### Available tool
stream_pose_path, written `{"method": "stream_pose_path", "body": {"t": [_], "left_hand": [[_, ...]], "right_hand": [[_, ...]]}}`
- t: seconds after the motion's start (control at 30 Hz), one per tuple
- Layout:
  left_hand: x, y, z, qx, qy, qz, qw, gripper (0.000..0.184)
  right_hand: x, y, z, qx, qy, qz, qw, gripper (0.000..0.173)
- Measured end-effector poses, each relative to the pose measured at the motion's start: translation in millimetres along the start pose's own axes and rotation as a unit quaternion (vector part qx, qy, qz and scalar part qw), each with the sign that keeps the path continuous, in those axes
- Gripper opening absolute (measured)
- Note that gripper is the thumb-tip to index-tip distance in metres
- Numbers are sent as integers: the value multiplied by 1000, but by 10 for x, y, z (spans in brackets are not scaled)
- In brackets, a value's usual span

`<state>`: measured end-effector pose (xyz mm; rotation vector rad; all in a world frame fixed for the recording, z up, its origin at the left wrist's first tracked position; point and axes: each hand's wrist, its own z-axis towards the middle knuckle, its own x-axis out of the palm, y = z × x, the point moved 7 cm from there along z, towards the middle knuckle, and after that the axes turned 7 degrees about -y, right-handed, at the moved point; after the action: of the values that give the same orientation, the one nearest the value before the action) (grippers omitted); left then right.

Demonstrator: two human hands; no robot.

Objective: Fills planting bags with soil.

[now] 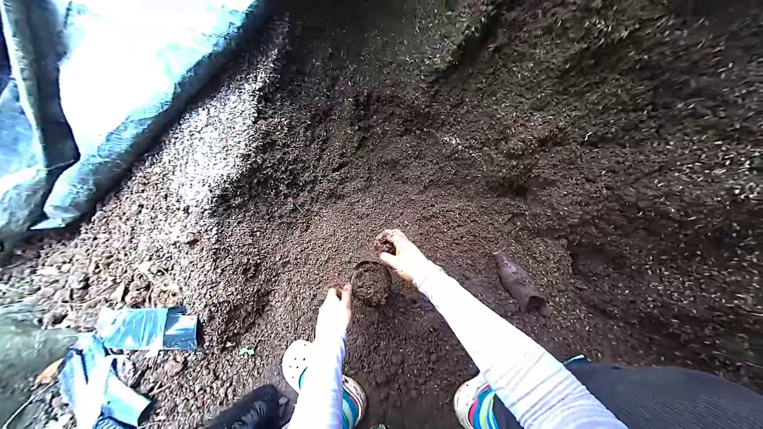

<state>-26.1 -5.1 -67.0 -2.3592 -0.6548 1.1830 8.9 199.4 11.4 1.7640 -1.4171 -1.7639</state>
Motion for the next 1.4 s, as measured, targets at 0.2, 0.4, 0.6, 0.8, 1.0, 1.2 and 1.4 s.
{"method": "stream_pose_path", "body": {"t": [0.2,0.4,0.6,0.8,1.0,1.2,1.4], "left_hand": [[362,140,54,-17,118,-14,993,64],[228,-53,-10,41,30,10,999,37],[174,76,53,38,35,46,998,42],[528,233,-95,-34,130,23,991,66],[527,41,-215,-7,88,45,995,47],[423,-68,-240,-6,57,72,996,47],[323,67,-87,-46,54,-4,998,67]], "right_hand": [[368,-342,190,40,155,-302,940,66],[493,-173,147,-6,202,-336,920,41],[428,-356,-120,44,218,-313,923,47],[756,-32,-250,-114,239,-251,931,46],[857,-118,-348,-89,221,-285,929,37],[1059,-111,-273,-83,222,-313,920,40],[427,-27,113,-102,254,-166,947,42]]}}
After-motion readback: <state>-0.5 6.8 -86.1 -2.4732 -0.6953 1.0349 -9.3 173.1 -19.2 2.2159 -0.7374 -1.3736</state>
